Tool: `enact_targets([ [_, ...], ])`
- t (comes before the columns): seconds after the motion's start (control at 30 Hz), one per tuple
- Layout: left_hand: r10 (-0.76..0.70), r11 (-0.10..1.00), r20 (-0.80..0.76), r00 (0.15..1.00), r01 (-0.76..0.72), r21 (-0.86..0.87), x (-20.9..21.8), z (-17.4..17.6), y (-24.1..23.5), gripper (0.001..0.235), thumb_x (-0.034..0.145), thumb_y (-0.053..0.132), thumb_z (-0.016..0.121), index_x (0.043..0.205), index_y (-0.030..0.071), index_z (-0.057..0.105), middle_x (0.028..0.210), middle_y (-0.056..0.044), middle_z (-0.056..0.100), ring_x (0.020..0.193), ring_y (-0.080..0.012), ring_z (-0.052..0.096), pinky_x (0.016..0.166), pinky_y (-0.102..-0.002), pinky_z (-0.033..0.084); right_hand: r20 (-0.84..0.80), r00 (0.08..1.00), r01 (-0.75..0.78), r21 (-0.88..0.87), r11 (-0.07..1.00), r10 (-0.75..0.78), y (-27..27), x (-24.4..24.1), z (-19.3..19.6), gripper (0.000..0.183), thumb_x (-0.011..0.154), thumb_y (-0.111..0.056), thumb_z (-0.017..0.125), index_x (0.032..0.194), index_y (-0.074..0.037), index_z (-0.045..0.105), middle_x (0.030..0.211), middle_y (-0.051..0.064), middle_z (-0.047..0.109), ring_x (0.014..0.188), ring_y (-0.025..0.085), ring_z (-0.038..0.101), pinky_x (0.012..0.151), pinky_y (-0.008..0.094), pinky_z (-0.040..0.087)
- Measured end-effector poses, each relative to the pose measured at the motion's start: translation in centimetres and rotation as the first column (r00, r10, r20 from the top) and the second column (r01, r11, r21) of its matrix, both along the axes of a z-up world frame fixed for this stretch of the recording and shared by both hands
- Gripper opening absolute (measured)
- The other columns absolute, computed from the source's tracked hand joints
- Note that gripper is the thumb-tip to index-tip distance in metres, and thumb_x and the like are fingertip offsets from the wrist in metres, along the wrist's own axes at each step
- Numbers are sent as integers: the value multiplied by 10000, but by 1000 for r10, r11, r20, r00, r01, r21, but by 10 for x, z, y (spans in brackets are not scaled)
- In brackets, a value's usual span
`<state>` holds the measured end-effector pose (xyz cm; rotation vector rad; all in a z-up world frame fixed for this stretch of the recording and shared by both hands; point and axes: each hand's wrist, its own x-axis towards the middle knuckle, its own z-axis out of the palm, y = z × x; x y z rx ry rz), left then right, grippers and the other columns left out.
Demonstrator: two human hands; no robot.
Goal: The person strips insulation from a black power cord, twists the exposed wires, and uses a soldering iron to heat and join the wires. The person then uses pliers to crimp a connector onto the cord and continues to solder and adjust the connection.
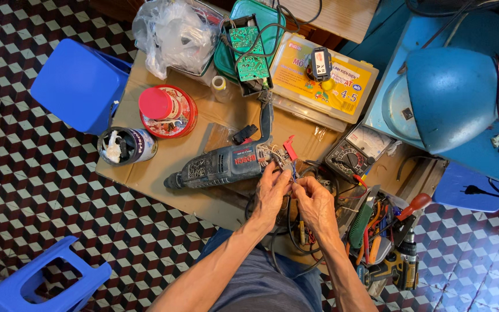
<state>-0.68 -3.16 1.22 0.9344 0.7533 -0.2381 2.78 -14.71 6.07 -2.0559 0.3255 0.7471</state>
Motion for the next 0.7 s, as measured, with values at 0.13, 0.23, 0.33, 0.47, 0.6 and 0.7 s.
enact_targets([
  [0.13, 24, 1000, 3, 1000, -24, -3, -3, -3, -1, 495, 998, 264, 590, 1449, 81, 497, 1257, -107, 662, 1105, -185, 641, 949, -341, 555, -13, 1000, -17, -36, 999, 17, -1, -6, 1, 274, 950, -262, 641, 1057, -24, 725, 787, 71, 721, 727, 129, 629, 683, 305, 520],
  [0.23, 49, 999, 21, 999, -49, -8, -5, -5, -2, 481, 995, 257, 603, 1436, 79, 529, 1244, -105, 674, 1083, -186, 647, 938, -348, 554, 57, 997, -50, -11, 999, 51, -5, -7, 3, 314, 945, -278, 644, 1138, -44, 726, 876, 51, 759, 779, 139, 682, 739, 301, 543],
  [0.33, 48, 999, 2, 999, -48, -3, -2, -6, 1, 494, 989, 264, 615, 1436, 68, 535, 1243, -102, 684, 1087, -190, 664, 961, -355, 567, 402, 908, -111, -35, 993, 115, -23, -11, 5, 343, 959, -231, 688, 1208, 3, 707, 1035, 112, 734, 951, 181, 687, 840, 331, 523],
  [0.47, 21, 1000, -34, 999, -21, 12, -8, -13, 3, 534, 982, 267, 633, 1459, 52, 525, 1278, -97, 679, 1127, -183, 661, 991, -367, 557, 276, 926, 289, -76, 954, -258, -90, -42, 7, 307, 1005, -239, 657, 1207, -21, 735, 954, 90, 733, 858, 141, 642, 775, 301, 492],
  [0.6, 23, 1000, -11, 1000, -23, -11, -6, -16, 8, 564, 966, 268, 651, 1471, 53, 522, 1284, -84, 668, 1144, -165, 643, 1013, -363, 549, 310, 753, 632, -96, 769, -580, -168, -79, 13, 255, 1054, -247, 645, 1105, -21, 751, 924, 90, 710, 797, 98, 628, 742, 269, 495],
  [0.7, -4, 1000, -13, 1000, 5, 30, -8, -14, 10, 586, 960, 264, 656, 1486, 53, 507, 1285, -66, 654, 1155, -151, 629, 1023, -350, 535, 336, 651, 747, -122, 654, -681, -206, -116, 13, 304, 1088, -261, 627, 990, 2, 743, 910, 84, 741, 795, 100, 666, 770, 256, 532],
])
